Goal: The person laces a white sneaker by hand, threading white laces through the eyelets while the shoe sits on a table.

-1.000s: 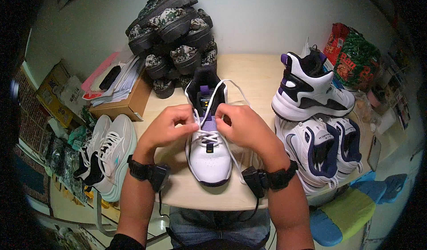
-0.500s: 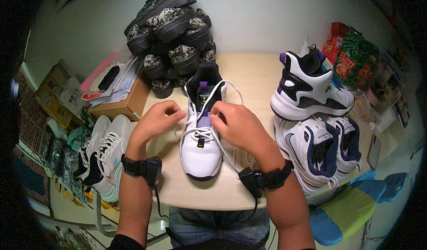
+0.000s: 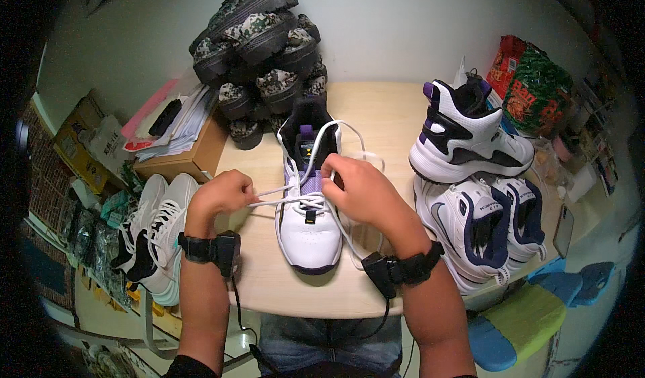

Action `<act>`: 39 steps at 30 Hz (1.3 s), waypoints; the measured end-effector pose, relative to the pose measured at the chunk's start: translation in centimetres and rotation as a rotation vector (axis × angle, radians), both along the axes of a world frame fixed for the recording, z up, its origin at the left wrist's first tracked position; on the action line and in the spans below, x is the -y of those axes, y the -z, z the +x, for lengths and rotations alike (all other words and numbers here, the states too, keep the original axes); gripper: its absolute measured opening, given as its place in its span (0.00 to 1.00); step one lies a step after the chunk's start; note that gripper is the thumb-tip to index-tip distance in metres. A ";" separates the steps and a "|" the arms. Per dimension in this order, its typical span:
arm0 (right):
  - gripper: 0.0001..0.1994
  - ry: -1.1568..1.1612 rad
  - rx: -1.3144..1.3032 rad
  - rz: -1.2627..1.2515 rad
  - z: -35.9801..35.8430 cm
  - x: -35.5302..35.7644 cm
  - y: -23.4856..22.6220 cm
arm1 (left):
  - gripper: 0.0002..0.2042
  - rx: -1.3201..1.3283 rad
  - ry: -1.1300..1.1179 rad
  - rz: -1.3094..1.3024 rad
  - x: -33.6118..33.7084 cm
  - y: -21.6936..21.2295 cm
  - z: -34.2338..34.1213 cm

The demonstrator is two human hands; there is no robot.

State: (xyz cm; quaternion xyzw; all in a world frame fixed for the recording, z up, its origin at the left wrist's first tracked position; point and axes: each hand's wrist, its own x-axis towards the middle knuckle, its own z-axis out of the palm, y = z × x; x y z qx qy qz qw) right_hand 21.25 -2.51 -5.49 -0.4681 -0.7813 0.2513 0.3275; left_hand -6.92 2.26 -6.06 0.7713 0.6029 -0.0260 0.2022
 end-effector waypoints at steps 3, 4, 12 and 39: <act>0.10 0.000 -0.014 -0.010 -0.1 0.1 0.0 | 0.13 0.239 0.098 0.029 0.4 0.0 0.4; 0.10 -0.001 -0.022 -0.012 -0.1 0.1 -0.1 | 0.13 0.239 0.097 0.029 0.5 -0.1 0.8; 0.10 -0.002 -0.004 0.017 -0.2 0.2 -0.2 | 0.08 0.744 0.176 -0.045 1.6 -1.1 4.4; 0.10 -0.021 -0.010 0.016 0.0 0.1 0.1 | 0.11 0.310 0.143 0.225 0.6 -0.2 1.5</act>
